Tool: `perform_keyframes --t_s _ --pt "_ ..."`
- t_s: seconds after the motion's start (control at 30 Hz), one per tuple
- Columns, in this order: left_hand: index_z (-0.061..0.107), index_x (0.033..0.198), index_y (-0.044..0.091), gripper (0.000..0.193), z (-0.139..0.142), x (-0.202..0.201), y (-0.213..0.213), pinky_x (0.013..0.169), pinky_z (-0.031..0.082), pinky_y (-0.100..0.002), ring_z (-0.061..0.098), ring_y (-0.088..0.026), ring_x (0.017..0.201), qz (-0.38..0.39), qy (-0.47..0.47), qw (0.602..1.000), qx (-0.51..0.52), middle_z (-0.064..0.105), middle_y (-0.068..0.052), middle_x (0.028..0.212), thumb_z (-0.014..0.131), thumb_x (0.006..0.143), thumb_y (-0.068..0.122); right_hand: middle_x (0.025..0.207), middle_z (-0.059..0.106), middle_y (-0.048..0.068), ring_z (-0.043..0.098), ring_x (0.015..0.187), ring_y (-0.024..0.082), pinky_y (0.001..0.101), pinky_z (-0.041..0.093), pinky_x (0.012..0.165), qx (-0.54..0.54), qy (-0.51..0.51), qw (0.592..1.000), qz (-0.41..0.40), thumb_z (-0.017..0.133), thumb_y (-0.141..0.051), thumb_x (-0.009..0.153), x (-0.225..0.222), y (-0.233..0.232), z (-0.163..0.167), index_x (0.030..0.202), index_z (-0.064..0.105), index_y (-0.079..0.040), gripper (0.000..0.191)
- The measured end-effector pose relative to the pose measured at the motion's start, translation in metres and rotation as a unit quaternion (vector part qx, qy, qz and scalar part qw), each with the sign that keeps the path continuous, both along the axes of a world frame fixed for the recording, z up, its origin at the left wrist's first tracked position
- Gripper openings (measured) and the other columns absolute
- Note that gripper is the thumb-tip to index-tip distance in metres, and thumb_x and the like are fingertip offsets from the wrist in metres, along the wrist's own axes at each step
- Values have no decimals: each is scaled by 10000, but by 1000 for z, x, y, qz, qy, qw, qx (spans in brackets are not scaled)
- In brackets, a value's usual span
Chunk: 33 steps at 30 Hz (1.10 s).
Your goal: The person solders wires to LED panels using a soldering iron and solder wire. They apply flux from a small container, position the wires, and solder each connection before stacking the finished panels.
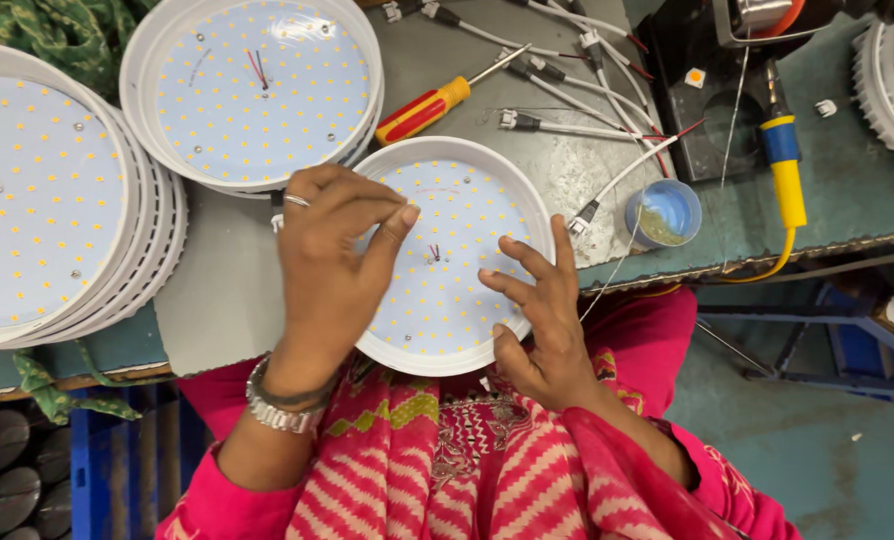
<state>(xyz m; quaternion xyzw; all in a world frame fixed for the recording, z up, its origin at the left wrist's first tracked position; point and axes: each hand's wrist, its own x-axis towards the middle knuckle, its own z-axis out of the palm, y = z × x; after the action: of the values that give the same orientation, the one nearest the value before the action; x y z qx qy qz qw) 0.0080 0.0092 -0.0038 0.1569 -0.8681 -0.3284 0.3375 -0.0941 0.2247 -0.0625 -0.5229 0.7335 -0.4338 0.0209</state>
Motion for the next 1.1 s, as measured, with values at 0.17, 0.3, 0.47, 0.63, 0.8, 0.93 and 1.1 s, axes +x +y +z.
perform_keyframes --t_s 0.17,0.3,0.47,0.63,0.8,0.93,1.1 --pt "613 702 77 272 1 2 -7 924 473 -437 592 -304 1136 -22 10 1000 -1 689 -78 991 843 831 145 1574 448 178 90 1611 519 651 138 1310 -4 -2 1000 4 629 -79 883 -1 -1 0 1380 594 -105 498" --pt "744 955 100 172 -1 3 -10 1028 440 -453 553 -320 1242 -63 -29 997 -21 659 -69 1191 832 814 142 1578 443 179 86 1610 519 648 144 1306 5 -1 1000 3 616 -93 891 -1 -1 -1 1379 603 -122 488" --pt "750 920 142 144 -7 2 -6 1050 374 -503 509 -351 1333 -73 -61 991 -98 636 -47 1296 835 806 155 1580 434 172 74 1604 515 647 135 1304 13 7 1000 13 605 -111 893 -4 -2 0 1376 607 -128 483" --pt "729 942 105 119 -5 5 -14 1095 396 -497 506 -326 1374 -113 -57 987 -101 640 -66 1326 792 853 153 1576 440 163 72 1603 513 642 135 1299 26 9 1000 16 612 -106 888 -6 -3 2 1374 603 -127 487" --pt "726 936 95 73 -2 13 -31 1058 405 -474 560 -270 1348 -189 -118 964 -148 664 -44 1232 752 887 144 1581 434 157 61 1601 524 643 147 1298 32 3 999 30 624 -90 875 -7 -2 3 1385 593 -124 512" --pt "714 912 89 60 2 12 -39 1069 386 -485 576 -278 1339 -234 -125 957 -118 667 -43 1155 730 870 129 1579 428 154 67 1599 519 653 137 1294 31 2 999 31 622 -70 849 -6 -2 3 1384 591 -120 538" --pt "670 1034 72 88 13 13 -44 1131 440 -437 513 -286 1457 -230 -109 962 101 639 -69 1279 654 980 139 1584 425 152 74 1606 520 653 138 1307 28 -6 999 31 624 -59 839 -5 -1 3 1394 585 -125 561"
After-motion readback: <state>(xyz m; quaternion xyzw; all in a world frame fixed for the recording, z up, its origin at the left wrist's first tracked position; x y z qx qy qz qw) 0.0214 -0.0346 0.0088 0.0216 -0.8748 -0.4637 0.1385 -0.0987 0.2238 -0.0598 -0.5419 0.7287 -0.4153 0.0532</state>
